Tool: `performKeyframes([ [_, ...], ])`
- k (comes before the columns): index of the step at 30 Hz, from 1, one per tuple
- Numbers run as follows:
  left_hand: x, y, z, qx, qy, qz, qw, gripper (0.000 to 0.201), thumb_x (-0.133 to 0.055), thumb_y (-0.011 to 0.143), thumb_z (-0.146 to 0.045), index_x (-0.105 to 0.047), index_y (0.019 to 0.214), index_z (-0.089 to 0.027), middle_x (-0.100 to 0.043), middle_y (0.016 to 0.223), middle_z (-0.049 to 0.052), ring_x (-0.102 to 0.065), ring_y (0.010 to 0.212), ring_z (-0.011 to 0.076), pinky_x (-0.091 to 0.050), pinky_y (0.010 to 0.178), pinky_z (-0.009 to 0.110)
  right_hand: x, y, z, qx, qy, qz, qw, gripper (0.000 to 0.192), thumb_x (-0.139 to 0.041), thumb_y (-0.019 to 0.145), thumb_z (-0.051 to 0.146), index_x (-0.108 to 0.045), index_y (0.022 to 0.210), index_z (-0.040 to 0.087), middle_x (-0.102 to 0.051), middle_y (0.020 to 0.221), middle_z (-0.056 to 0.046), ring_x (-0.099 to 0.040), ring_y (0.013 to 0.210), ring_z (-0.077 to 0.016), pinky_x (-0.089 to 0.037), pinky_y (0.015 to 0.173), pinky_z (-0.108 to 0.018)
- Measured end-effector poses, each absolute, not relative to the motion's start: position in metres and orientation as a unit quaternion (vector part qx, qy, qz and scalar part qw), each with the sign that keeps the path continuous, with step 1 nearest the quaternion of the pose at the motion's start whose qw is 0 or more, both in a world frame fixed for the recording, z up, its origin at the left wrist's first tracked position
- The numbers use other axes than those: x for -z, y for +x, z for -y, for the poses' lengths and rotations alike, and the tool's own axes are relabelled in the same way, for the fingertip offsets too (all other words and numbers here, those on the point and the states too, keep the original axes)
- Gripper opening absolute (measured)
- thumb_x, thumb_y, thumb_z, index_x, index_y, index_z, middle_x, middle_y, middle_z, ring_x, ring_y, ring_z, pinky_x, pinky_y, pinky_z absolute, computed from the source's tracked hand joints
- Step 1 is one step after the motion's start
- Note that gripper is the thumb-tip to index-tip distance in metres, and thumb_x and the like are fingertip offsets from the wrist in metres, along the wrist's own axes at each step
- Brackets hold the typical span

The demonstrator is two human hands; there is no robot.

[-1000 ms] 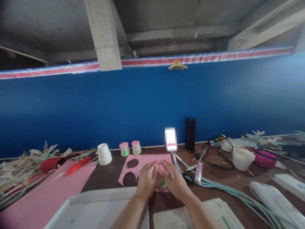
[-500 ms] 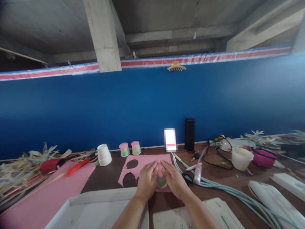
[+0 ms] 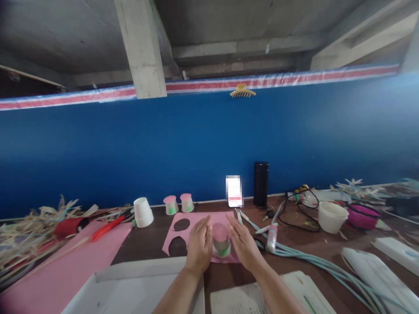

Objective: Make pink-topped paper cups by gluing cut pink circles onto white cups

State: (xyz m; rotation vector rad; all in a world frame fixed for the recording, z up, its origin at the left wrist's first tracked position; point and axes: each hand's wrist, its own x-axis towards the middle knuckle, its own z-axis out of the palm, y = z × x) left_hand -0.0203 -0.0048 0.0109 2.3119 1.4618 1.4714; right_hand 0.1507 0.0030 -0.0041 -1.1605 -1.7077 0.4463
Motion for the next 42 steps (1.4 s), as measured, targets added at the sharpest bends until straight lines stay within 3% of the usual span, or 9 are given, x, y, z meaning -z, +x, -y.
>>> performKeyframes([
  [13, -0.013, -0.017, 0.012, -0.408, 0.772, -0.487, -0.017, 0.038, -0.034, 0.092, -0.026, -0.057, 0.122, -0.022, -0.061, 0.122, 0.006, -0.047, 0.120, 0.0260, -0.032, 0.103, 0.054, 0.005, 0.146, 0.002, -0.066, -0.508, 0.760, 0.401, 0.042, -0.037, 0.093, 0.040, -0.051, 0.130, 0.028, -0.058, 0.128, -0.006, -0.051, 0.118, -0.0242, -0.041, 0.100, -0.045],
  [24, -0.016, -0.016, 0.014, -0.407, 0.770, -0.492, -0.002, 0.037, -0.033, 0.092, -0.027, -0.059, 0.118, -0.022, -0.062, 0.121, 0.006, -0.049, 0.117, 0.0256, -0.029, 0.104, 0.054, 0.002, 0.144, 0.004, -0.047, -0.531, 0.760, 0.370, 0.042, -0.035, 0.093, 0.039, -0.053, 0.128, 0.025, -0.058, 0.127, -0.006, -0.049, 0.120, -0.0253, -0.040, 0.100, -0.046],
  [33, -0.011, -0.017, 0.007, -0.430, 0.758, -0.491, 0.020, 0.041, -0.031, 0.092, -0.027, -0.054, 0.126, -0.021, -0.059, 0.125, 0.007, -0.046, 0.121, 0.0268, -0.031, 0.104, 0.052, -0.001, 0.148, 0.004, -0.042, -0.508, 0.742, 0.437, 0.046, -0.034, 0.093, 0.038, -0.043, 0.136, 0.022, -0.054, 0.131, -0.009, -0.049, 0.121, -0.0245, -0.039, 0.101, -0.045],
  [42, -0.012, -0.014, 0.004, -0.421, 0.761, -0.493, 0.027, 0.037, -0.034, 0.092, -0.029, -0.058, 0.120, -0.025, -0.060, 0.123, 0.004, -0.046, 0.121, 0.0260, -0.033, 0.103, 0.050, -0.003, 0.136, 0.010, -0.032, -0.548, 0.757, 0.354, 0.046, -0.037, 0.092, 0.043, -0.049, 0.132, 0.025, -0.055, 0.130, -0.007, -0.049, 0.119, -0.0276, -0.039, 0.099, -0.047],
])
